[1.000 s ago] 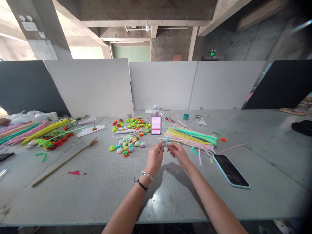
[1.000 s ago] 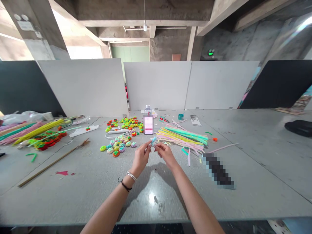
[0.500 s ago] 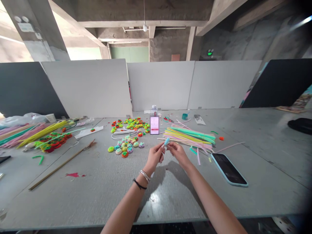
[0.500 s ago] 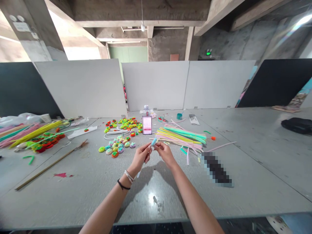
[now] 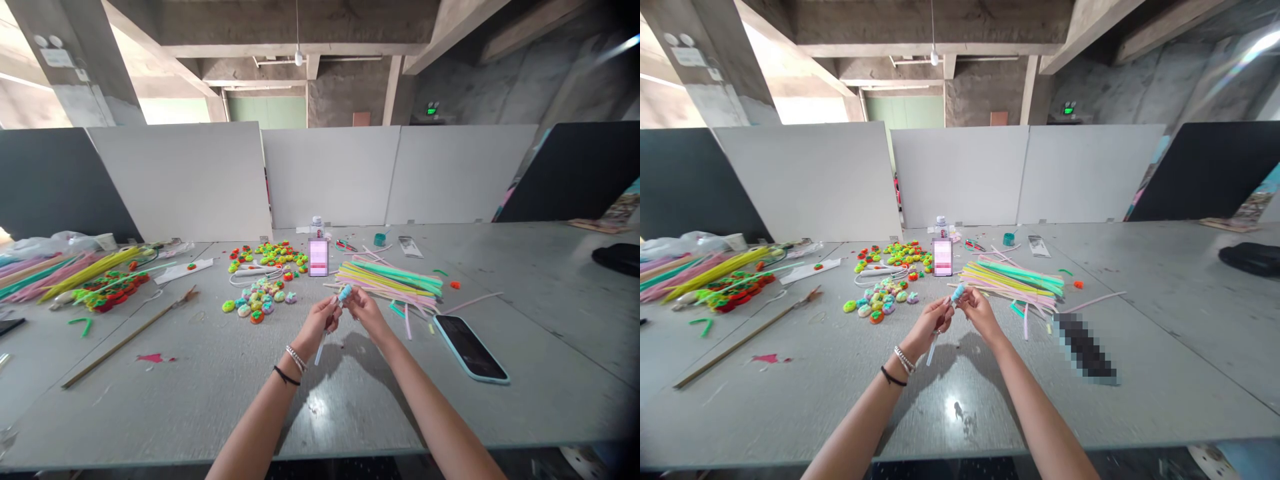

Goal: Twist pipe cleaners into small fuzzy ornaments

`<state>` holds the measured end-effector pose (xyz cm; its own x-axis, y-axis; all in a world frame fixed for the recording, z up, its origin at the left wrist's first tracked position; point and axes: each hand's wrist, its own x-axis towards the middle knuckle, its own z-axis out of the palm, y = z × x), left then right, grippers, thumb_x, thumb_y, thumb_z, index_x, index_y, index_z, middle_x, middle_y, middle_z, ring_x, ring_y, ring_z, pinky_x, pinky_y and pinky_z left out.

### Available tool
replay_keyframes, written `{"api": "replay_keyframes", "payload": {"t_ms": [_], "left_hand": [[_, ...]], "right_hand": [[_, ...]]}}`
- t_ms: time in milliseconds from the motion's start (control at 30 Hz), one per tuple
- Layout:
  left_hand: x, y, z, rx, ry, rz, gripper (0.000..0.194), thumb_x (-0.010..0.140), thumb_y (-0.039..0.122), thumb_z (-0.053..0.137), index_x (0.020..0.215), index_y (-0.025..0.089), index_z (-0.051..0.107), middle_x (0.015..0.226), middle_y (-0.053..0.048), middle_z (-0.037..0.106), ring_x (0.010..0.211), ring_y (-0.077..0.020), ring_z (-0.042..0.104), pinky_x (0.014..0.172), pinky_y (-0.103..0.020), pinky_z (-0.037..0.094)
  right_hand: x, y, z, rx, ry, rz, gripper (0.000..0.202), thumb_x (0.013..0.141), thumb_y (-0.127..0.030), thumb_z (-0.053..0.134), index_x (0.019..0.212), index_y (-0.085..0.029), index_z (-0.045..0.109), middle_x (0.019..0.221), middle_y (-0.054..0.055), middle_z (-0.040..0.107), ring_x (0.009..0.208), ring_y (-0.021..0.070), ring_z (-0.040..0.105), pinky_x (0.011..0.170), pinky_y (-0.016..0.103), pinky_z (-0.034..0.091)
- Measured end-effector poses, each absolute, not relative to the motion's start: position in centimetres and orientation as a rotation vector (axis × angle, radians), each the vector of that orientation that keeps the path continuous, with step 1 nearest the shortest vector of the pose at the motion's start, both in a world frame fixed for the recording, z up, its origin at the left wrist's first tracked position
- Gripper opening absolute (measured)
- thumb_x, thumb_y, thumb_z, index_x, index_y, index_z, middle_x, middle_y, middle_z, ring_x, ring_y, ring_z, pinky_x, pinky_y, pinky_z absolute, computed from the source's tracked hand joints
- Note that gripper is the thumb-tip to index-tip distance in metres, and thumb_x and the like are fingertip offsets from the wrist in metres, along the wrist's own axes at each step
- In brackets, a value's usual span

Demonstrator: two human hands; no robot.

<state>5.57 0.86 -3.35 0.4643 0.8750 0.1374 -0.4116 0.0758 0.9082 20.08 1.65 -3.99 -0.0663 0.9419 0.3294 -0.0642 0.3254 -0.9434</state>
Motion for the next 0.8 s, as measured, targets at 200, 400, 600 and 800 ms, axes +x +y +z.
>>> {"api": "replay_keyframes", "payload": {"t_ms": [200, 400, 600, 800], "left_hand": [[5.5, 0.7, -3.5, 1.146, 0.516, 0.995, 0.043, 0.075, 0.057, 0.059, 0.08, 0.015, 0.048, 0.056, 0.007, 0.039, 0.043, -0.0029, 0.026, 0.04, -0.018, 0.019], [5.7, 1.0, -3.8, 1.293, 0.679, 1.033, 0.042, 0.082, 0.056, 0.046, 0.089, 0.015, 0.049, 0.06, 0.005, 0.047, 0.039, -0.0035, 0.031, 0.039, -0.018, 0.022], [5.7, -0.2, -3.9, 1.98, 1.241, 1.264, 0.036, 0.092, 0.038, 0.036, 0.124, 0.023, 0.044, 0.089, -0.005, 0.064, 0.068, -0.0141, 0.06, 0.059, -0.022, 0.04], [5.4, -0.4, -4.2, 2.277, 1.252, 1.142, 0.039, 0.09, 0.019, 0.038, 0.128, 0.025, 0.044, 0.101, -0.008, 0.066, 0.082, -0.0177, 0.063, 0.069, -0.025, 0.044]], "right_hand": [[20.5, 1.2, -3.7, -0.913, -1.552, 1.029, 0.038, 0.077, -0.05, 0.061, 0.101, -0.02, 0.064, 0.066, -0.001, 0.053, 0.051, 0.0099, 0.036, 0.048, 0.024, 0.028], [20.1, 1.3, -4.0, -0.959, -1.505, 0.947, 0.038, 0.076, -0.052, 0.06, 0.094, -0.019, 0.067, 0.059, -0.002, 0.049, 0.049, 0.01, 0.033, 0.046, 0.024, 0.026], [19.9, 1.7, -4.5, -1.029, -1.381, 0.946, 0.035, 0.073, -0.051, 0.062, 0.086, -0.019, 0.065, 0.06, -0.002, 0.05, 0.048, 0.0098, 0.035, 0.046, 0.024, 0.028], [19.9, 2.1, -4.7, -1.039, -1.329, 0.986, 0.04, 0.07, -0.053, 0.064, 0.087, -0.017, 0.064, 0.06, -0.003, 0.05, 0.047, 0.0092, 0.037, 0.045, 0.023, 0.028]]}}
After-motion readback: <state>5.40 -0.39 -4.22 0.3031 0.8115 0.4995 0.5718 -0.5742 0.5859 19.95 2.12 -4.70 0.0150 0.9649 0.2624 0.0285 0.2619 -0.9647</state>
